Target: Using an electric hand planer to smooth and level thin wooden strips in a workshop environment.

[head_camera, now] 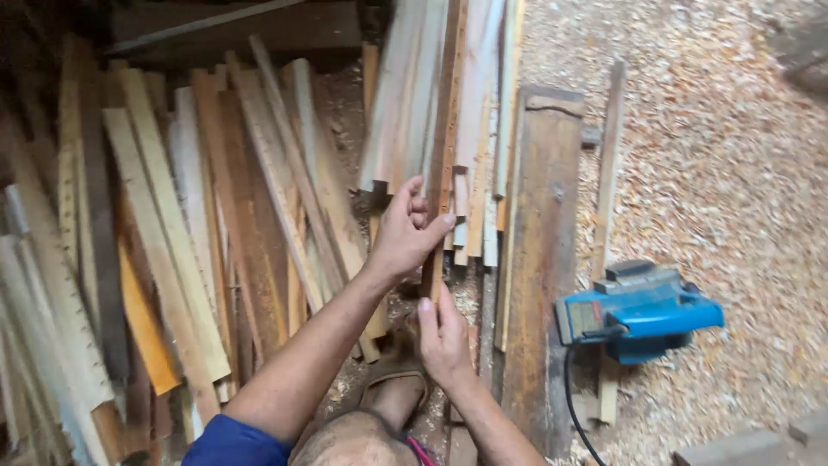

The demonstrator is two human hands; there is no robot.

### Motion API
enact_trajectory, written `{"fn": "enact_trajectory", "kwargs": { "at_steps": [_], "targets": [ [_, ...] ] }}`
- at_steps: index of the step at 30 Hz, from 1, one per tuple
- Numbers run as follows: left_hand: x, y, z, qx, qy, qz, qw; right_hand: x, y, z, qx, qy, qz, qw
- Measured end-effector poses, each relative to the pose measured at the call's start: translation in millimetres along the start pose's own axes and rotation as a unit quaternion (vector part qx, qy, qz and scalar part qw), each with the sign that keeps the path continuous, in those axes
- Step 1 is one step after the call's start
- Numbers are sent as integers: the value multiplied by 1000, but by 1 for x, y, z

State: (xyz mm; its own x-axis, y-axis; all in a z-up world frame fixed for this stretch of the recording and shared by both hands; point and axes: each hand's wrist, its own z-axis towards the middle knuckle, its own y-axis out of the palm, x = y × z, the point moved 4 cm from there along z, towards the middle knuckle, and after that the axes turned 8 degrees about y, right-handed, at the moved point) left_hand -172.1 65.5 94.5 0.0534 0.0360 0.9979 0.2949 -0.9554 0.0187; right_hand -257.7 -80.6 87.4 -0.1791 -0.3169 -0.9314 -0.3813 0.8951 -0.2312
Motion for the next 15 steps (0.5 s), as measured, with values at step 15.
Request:
{"fn": "enact_trajectory", "kwargs": {
  "at_steps": [15],
  "targets": [
    [-86, 154, -20, -191, -81, 197, 958, 97, -109, -76, 157, 271, 144, 939]
  ]
}}
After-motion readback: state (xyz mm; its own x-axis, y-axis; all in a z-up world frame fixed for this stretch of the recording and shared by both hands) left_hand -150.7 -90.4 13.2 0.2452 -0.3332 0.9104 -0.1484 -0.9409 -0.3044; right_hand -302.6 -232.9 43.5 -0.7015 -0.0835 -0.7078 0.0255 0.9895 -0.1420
